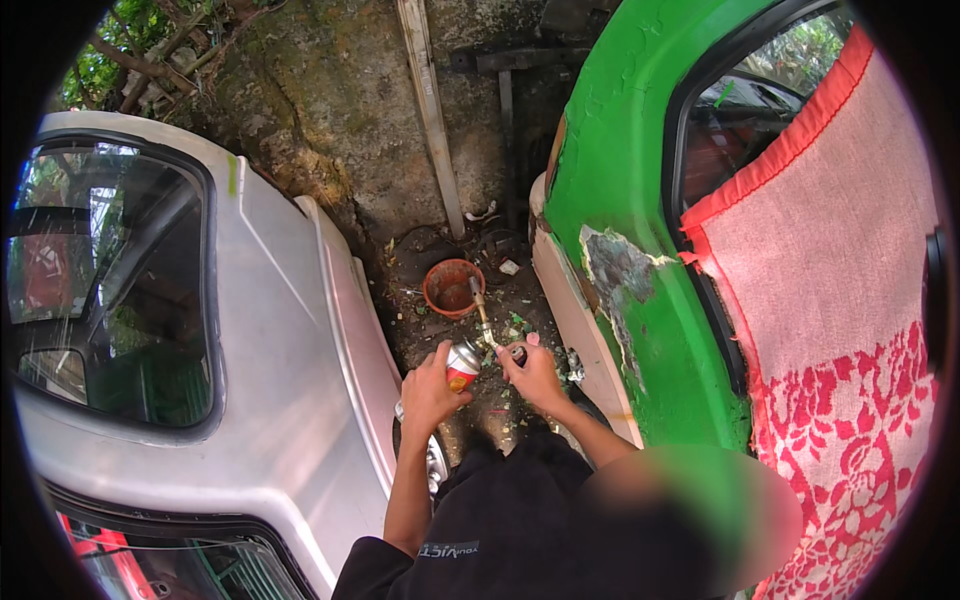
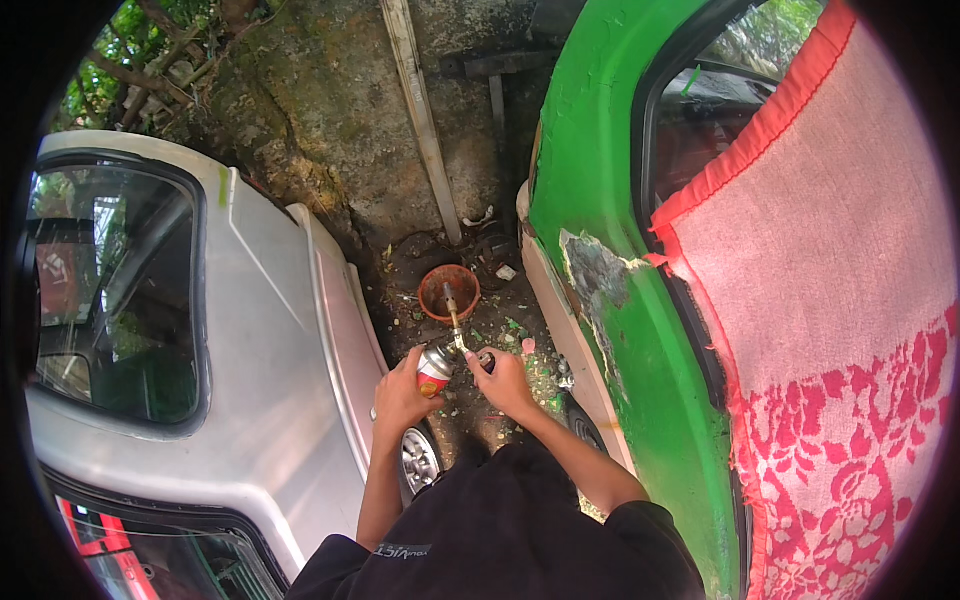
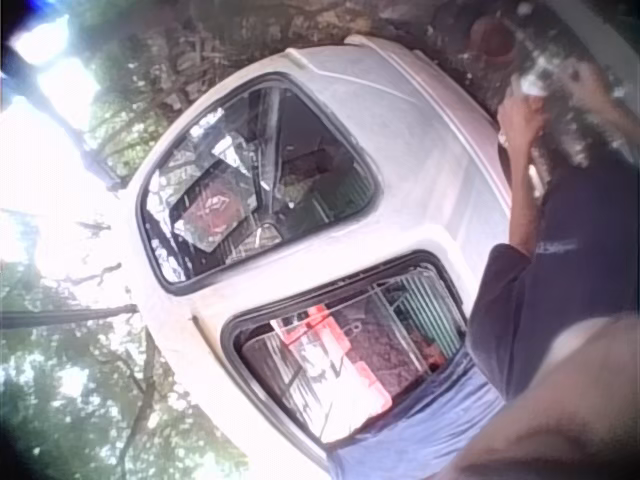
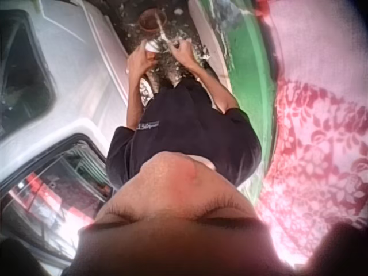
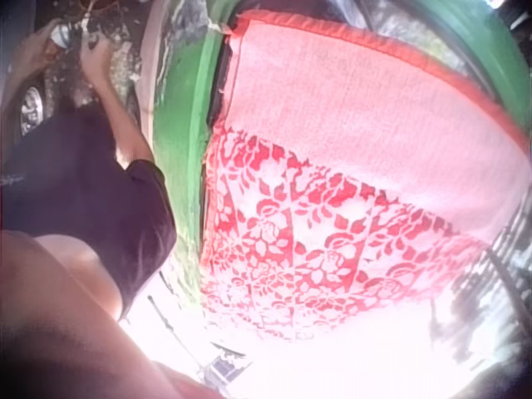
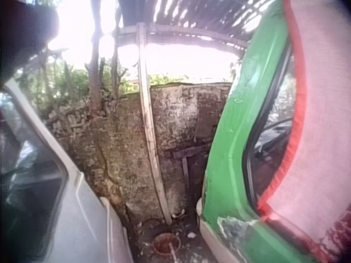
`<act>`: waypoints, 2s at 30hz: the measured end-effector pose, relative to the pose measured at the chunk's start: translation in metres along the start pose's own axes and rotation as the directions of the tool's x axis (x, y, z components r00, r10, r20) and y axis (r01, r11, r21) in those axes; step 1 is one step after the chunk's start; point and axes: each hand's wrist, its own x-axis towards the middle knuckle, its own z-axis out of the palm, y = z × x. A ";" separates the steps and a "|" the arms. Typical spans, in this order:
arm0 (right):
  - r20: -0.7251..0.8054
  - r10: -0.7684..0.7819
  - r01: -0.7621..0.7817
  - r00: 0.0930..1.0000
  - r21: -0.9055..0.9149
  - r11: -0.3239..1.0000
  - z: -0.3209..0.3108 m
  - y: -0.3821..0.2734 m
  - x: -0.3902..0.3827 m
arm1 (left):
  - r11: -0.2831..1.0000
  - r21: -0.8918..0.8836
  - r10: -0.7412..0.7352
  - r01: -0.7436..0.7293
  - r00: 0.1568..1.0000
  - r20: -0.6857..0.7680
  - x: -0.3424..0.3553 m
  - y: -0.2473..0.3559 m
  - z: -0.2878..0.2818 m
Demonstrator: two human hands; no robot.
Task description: The person uses a handheld blowtorch to apply heat to a damaged area on the side panel of a green car. The person holds the torch steadily and moves the flame over the same spot for the duration of the clip.
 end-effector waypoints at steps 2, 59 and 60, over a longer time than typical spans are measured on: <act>0.016 -0.045 0.047 0.999 -0.182 0.982 -0.001 -0.014 -0.003 | 1.000 0.002 -0.007 0.007 1.000 -0.010 -0.001 -0.004 0.003; 0.300 0.359 -0.467 0.884 0.587 0.661 0.020 -0.011 0.082 | 0.824 -0.565 0.134 -0.032 0.981 0.140 -0.044 -0.027 -0.012; 0.301 0.361 -0.470 0.883 0.585 0.661 0.019 -0.010 0.081 | 0.820 -0.572 0.131 -0.023 0.980 0.148 -0.044 -0.028 -0.011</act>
